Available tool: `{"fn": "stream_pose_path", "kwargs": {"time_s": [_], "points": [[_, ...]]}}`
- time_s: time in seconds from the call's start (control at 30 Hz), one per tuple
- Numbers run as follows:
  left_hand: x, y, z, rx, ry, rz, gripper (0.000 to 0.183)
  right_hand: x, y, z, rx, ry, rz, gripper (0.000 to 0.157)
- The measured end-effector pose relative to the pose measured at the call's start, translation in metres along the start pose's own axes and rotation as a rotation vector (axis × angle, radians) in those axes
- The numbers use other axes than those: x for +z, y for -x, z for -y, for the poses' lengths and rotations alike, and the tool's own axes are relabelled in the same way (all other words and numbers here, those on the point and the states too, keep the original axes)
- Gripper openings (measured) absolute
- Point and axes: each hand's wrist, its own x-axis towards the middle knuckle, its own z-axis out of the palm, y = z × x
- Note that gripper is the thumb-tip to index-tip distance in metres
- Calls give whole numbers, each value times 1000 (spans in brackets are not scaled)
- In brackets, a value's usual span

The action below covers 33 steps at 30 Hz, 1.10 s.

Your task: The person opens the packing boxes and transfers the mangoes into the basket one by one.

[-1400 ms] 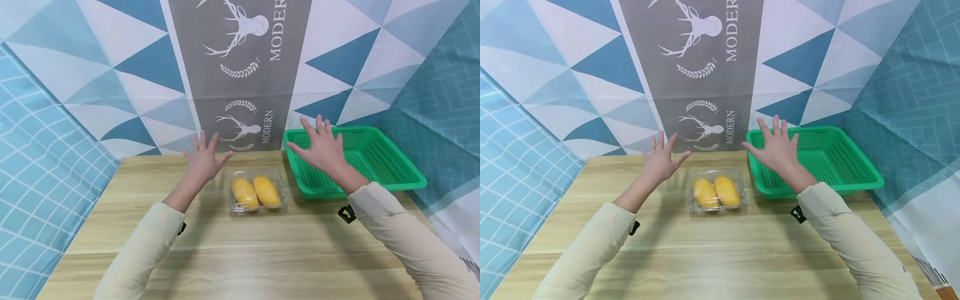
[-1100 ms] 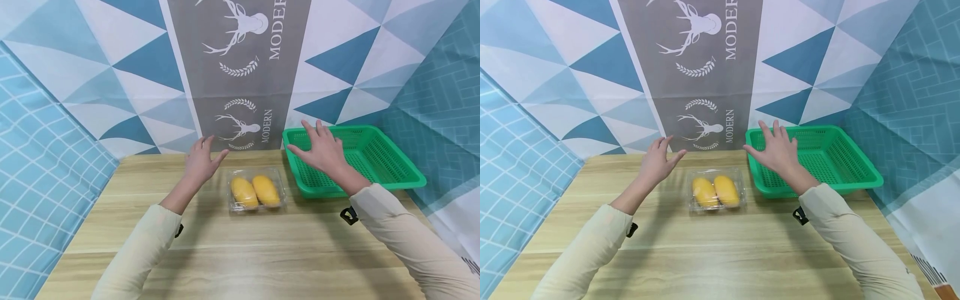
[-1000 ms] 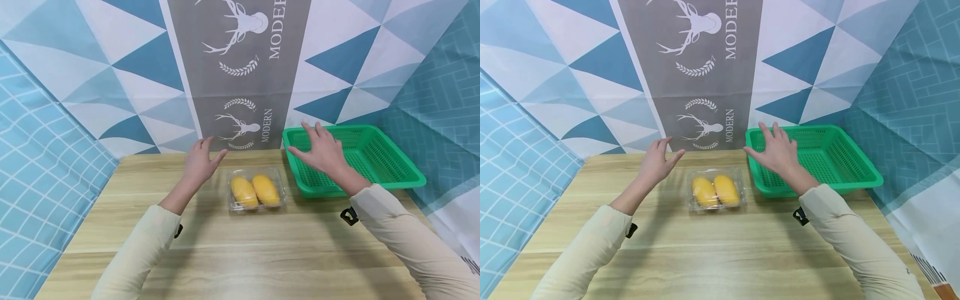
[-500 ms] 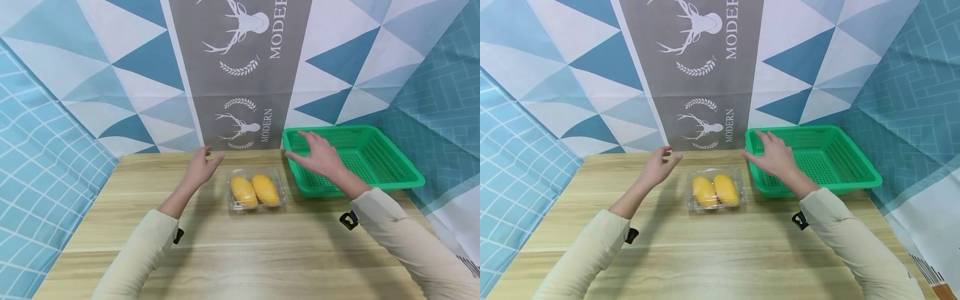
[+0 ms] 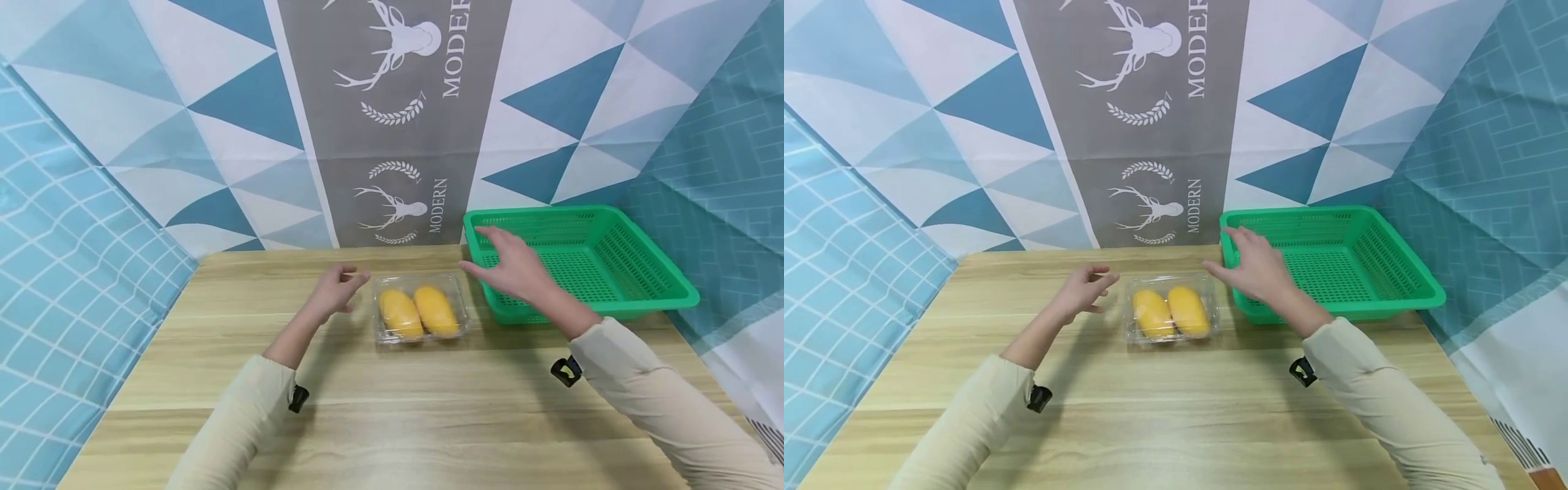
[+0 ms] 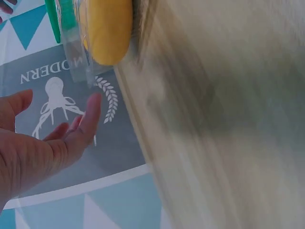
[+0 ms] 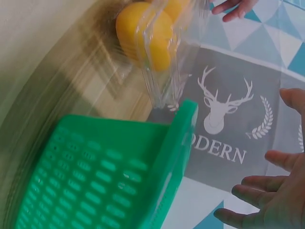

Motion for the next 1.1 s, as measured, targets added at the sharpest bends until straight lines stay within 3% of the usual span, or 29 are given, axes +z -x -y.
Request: {"fn": "stream_pose_path", "kwargs": {"time_s": [0.23, 0.43, 0.83, 1.1], "points": [[7, 0, 7, -103, 154, 49, 58, 11, 3, 8, -25, -34, 25, 79], [11, 0, 13, -159, 202, 85, 53, 22, 5, 17, -60, -109, 46, 77], [21, 2, 24, -159, 245, 96, 50, 52, 9, 32, -157, -59, 51, 75], [27, 0, 26, -153, 251, 101, 47, 69, 14, 39, -185, -102, 77, 70]]}}
